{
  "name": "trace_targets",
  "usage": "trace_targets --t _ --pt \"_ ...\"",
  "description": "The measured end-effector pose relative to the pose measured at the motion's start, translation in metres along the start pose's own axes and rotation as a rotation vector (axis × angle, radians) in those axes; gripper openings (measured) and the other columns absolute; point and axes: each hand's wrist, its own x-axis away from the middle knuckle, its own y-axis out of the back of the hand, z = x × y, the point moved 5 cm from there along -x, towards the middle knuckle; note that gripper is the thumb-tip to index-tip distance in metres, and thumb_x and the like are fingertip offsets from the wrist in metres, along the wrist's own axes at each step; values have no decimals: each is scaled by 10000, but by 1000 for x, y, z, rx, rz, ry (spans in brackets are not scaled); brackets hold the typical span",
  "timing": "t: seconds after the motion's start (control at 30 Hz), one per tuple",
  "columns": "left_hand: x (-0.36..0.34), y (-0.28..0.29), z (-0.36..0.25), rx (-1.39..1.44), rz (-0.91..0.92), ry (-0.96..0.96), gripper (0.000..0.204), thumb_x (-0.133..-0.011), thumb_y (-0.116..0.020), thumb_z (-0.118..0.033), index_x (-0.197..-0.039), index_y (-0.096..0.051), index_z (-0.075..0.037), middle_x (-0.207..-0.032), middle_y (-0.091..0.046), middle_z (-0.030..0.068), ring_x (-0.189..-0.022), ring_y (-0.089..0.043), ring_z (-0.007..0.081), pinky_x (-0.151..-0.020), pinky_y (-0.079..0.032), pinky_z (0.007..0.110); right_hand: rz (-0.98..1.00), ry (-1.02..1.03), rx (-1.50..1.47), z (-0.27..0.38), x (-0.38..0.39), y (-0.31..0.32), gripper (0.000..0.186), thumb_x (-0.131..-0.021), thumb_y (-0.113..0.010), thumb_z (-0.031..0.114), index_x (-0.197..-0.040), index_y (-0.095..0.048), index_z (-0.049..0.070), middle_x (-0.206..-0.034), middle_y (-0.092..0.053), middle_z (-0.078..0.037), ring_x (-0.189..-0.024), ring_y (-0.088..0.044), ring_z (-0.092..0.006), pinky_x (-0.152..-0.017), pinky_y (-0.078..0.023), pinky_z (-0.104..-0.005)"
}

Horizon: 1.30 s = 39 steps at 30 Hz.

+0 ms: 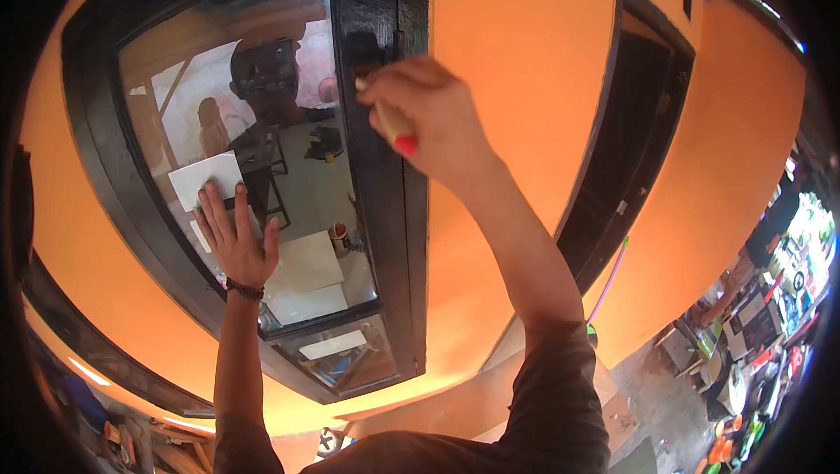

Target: The person paints the wooden frame of a glass door using a brush dipped into a container of dark paint.

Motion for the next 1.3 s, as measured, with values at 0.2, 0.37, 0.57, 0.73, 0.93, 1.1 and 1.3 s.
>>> trace_targets --t 0.2,0.37,0.57,0.73,0.93,1.1,1.3 --pt "4 6 8 -7 28 7 622 -890 -518 -399 -1407 -408 -71 -1491 -249 272 -1386 -226 440 -1111 -163 559 139 -126 -116 13 -8 11 195 -667 -737 19 -837 -650 56 -778 -660 -64 -760 -626 -239 -671 -513 -328" --pt "0 0 0 12 11 -8 621 -889 -517 -396 -1402 -413 -61 -1486 -255 278 -1382 -234 445 -1108 -167 565 -140 97 24 -11 -43 17 223 -669 -740 17 -870 -656 70 -864 -679 -72 -823 -639 -262 -717 -531 -334" --pt "4 4 7 -2 12 -9 615 -891 -515 -394 -1396 -421 -56 -1483 -259 283 -1377 -244 449 -1104 -174 570 14 0 18 5 -18 2 216 -659 -744 12 -853 -666 69 -827 -669 -85 -803 -643 -260 -675 -528 -327" --pt "1 2 3 23 -7 -21 620 -891 -516 -394 -1399 -417 -55 -1484 -258 284 -1380 -239 448 -1106 -170 567 -138 -44 -79 -5 -41 15 216 -671 -740 7 -869 -669 52 -800 -670 -85 -723 -645 -224 -646 -514 -295" --pt "4 5 7 -4 4 7 603 -892 -494 -439 -1380 -458 -86 -1479 -285 269 -1375 -269 428 -1098 -203 553 203 -258 -107 7 -16 -5 177 -712 -696 -45 -874 -683 22 -757 -673 -57 -676 -642 -101 -615 -505 -214" --pt "3 -1 4 0 -8 8 606 -891 -495 -441 -1381 -457 -87 -1478 -286 270 -1375 -268 430 -1094 -210 557 -237 -352 -361 1 -23 17 91 -756 -699 34 -830 -652 7 -717 -640 -15 -667 -568 -48 -608 -483 -234" --pt "5 5 8 -3 -12 8 603 -890 -498 -438 -1379 -460 -86 -1476 -289 269 -1371 -274 433 -1092 -213 560 -204 -412 -199 -8 6 -5 90 -755 -706 38 -785 -625 13 -702 -633 -17 -668 -565 -48 -594 -467 -234"
